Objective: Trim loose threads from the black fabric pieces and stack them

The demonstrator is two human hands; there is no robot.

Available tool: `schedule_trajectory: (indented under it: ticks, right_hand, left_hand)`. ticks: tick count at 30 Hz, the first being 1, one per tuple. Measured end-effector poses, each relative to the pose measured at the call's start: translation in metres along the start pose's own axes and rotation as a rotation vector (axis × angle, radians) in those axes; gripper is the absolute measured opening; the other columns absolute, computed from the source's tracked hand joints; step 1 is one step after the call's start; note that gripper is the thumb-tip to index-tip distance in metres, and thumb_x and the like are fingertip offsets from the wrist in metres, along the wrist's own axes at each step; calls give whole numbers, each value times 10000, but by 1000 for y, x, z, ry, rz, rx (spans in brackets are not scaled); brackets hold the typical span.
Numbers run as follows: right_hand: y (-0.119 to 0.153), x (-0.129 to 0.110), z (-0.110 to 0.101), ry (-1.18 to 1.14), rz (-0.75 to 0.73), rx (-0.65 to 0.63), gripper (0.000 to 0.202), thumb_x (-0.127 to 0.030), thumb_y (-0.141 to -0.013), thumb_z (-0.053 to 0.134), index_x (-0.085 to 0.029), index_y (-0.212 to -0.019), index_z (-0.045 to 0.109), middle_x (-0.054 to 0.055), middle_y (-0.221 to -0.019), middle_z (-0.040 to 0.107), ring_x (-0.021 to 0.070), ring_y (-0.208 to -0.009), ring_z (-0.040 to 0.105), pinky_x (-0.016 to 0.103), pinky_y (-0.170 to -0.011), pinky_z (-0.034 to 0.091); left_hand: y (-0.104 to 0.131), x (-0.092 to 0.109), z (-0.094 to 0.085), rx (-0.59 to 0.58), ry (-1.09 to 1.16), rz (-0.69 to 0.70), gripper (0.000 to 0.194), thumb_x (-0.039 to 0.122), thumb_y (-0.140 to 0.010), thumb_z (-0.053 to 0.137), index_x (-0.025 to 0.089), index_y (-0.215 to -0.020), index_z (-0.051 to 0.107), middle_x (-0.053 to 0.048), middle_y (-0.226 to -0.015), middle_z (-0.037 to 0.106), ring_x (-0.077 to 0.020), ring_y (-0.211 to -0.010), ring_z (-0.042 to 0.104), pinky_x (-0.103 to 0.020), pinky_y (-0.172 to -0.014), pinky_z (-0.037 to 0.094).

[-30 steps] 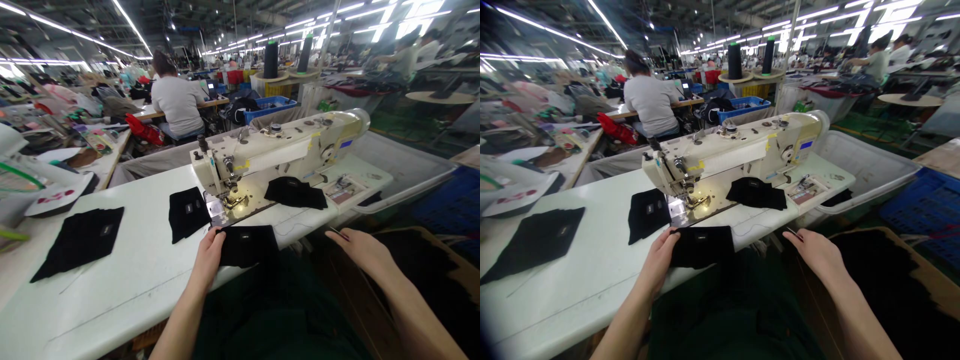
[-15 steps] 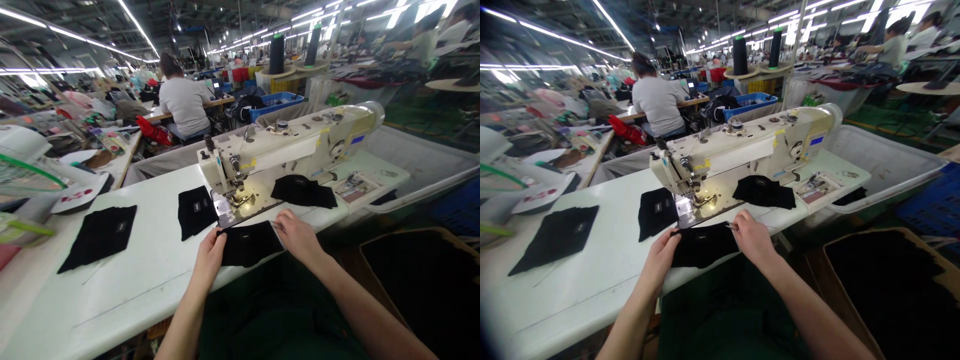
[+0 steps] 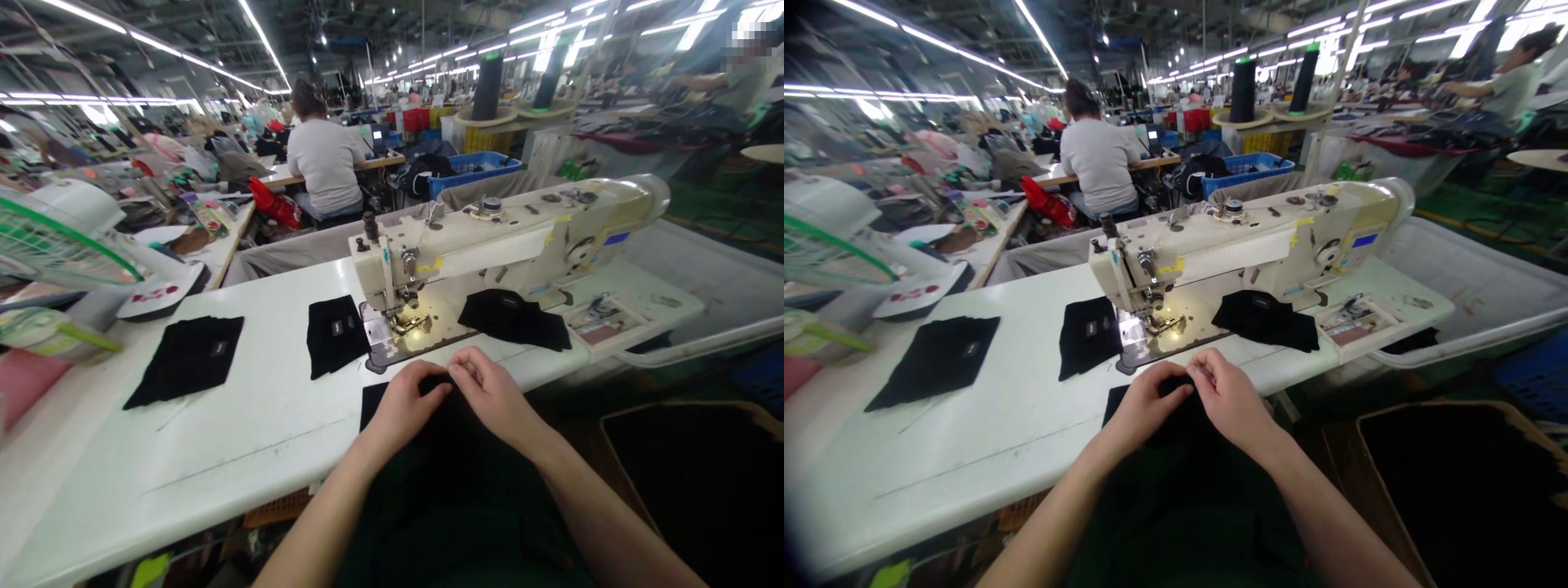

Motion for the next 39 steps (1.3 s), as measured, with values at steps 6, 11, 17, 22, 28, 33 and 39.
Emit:
schedule_trajectory:
  ticks: [6,11,17,22,28,33,39]
  right_hand:
    - [-2,3,-4,87,-6,50,140,-331,-943,454,-225,-913,541,16,-817,658,184,-743,630,288,-679,451]
    - [-4,2,1,117,-22,25,136,-334,-943,448,-235,-929,541,9,-806,658,190,-742,639,292,-666,440]
    - [-3,-3,6,86,-25,-21,173,-381,-947,458,-241,-952,559,18,-864,679,194,-785,662,303,-708,472]
    - [3,-7,-5,198,5,18,326,-457,-940,481,-212,-1153,506,75,-1019,692,226,-849,680,338,-732,490]
    - [13,-16,-8,352,-95,-41,147,-354,-905,554,-228,-950,614,31,-897,712,211,-802,673,313,-709,470]
    - [14,-17,-3,409,-154,-28,118,-326,-891,578,-226,-902,640,27,-849,710,202,-766,657,306,-685,456]
    - [13,-19,0,437,-160,-56,111,-300,-907,566,-223,-866,635,15,-811,697,195,-744,647,301,-670,431]
  left_hand:
    - [5,-10,-2,-39,428,-190,171,237,-716,734,176,-870,690,-19,-837,699,-174,-791,624,-292,-766,467]
    - [12,-3,-6,-3,526,-243,152,278,-721,740,170,-804,673,13,-751,638,-125,-709,558,-241,-690,429]
    - [12,-3,-8,38,430,-222,220,375,-791,681,161,-754,641,30,-662,551,-93,-594,469,-200,-545,396]
    - [13,-10,-6,79,446,-258,278,460,-816,621,189,-804,561,61,-646,416,-87,-500,397,-167,-343,385]
    - [12,-7,-5,58,495,-257,272,449,-808,622,191,-803,535,38,-705,427,-125,-633,476,-197,-395,512]
    - [13,-1,-4,44,473,-270,274,455,-806,615,193,-805,535,35,-702,433,-127,-645,483,-193,-411,517]
    - [12,-2,0,9,449,-277,238,425,-837,577,194,-826,522,38,-696,419,-124,-641,471,-197,-398,527]
Point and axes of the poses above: each hand's wrist, its own y-axis away from the middle knuckle, its own z-axis out of the palm, x = y × z, the point moved 4 cm from there along -y, towards the middle knuckle
